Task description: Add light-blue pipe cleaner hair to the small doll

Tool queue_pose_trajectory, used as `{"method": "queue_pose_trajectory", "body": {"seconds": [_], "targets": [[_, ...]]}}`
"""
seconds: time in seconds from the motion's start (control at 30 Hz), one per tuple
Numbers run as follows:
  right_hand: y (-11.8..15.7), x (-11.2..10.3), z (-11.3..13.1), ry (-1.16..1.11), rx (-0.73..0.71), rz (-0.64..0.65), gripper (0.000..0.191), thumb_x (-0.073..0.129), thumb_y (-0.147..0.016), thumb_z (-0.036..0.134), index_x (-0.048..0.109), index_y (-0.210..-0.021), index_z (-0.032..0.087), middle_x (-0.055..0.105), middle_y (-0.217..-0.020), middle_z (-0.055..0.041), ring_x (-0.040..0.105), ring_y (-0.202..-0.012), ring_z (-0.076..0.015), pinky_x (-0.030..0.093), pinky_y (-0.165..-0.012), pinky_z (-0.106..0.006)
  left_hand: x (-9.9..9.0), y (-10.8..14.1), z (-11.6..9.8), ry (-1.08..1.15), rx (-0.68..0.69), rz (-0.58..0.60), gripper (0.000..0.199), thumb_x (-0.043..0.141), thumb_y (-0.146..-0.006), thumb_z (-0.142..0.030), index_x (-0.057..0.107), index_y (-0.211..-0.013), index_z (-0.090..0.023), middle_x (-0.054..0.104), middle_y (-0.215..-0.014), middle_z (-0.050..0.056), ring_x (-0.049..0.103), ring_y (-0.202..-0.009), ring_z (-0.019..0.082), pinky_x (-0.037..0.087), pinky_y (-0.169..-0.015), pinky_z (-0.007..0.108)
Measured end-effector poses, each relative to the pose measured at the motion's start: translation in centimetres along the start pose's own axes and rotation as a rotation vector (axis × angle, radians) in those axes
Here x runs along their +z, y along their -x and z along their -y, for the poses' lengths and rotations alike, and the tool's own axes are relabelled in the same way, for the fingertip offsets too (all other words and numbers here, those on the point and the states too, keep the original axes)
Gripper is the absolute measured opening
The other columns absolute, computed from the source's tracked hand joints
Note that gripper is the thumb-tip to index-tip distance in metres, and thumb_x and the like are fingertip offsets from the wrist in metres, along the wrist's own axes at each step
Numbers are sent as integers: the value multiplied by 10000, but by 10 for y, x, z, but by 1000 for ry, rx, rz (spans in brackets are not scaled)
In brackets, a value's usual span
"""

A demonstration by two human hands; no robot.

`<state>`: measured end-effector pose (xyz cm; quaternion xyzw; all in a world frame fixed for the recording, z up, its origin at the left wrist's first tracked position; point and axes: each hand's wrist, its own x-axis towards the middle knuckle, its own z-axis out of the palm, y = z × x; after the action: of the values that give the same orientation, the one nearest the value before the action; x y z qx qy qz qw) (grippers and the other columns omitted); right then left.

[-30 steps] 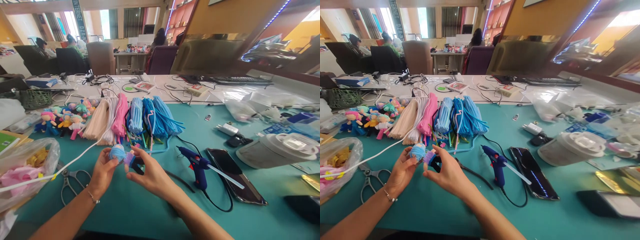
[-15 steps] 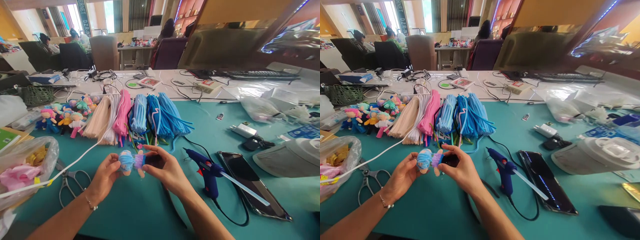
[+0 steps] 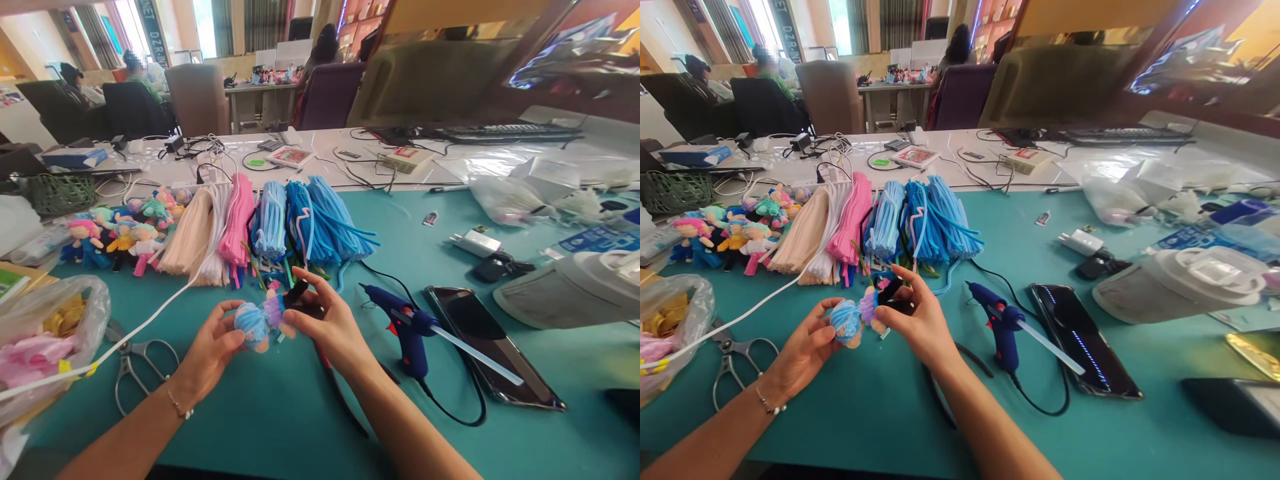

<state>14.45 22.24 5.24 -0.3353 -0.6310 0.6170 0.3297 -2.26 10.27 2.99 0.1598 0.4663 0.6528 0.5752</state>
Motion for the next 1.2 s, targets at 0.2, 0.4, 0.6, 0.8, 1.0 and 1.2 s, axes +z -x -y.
{"method": "queue_pose_trajectory", "body": {"seconds": [0.2,0.4,0.6,0.8,1.0,1.2], "targets": [[-6,12,-23,-163,-14,-46,749,850,-634,468,597,-1303,246,667,-874,-5,642,-707,-169,545,-624,-305,5,4,-2,-48,13,9,552,922,-553,-333,629,-1001,-198,726,-800,14,687,-701,174,519,-670,291],[-2,19,-35,-269,-62,9,660,779,-698,566,616,-1269,277,686,-1063,-64,675,-932,-246,567,-771,-381,4,4,2,-114,151,-36,493,878,-591,-291,617,-998,-196,738,-806,18,675,-713,166,529,-668,281],[15,36,-29,-318,-38,143,873,837,-661,572,499,-1411,278,631,-1323,-108,586,-1231,-315,485,-1014,-473,1,6,10,-191,302,-80,451,836,-656,-221,607,-1045,-220,723,-868,1,680,-767,152,545,-689,254],[20,45,-29,-415,57,82,769,848,-647,581,600,-1303,264,692,-1202,-90,651,-1062,-291,548,-880,-423,0,10,12,-259,379,-112,488,845,-659,-195,600,-1080,-227,714,-953,5,697,-849,150,553,-710,219],[20,47,-33,-407,96,-13,610,861,-613,596,689,-1079,241,731,-909,-47,689,-888,-269,572,-820,-425,-9,11,13,-331,364,-43,518,856,-671,-179,589,-1112,-226,709,-1034,38,712,-952,191,577,-780,257],[18,47,-30,-402,76,4,589,863,-608,589,701,-1059,245,753,-976,-58,713,-860,-264,595,-794,-412,-14,9,13,-338,361,-30,507,836,-693,-184,585,-1132,-220,715,-1072,60,713,-980,211,583,-808,284]]}}
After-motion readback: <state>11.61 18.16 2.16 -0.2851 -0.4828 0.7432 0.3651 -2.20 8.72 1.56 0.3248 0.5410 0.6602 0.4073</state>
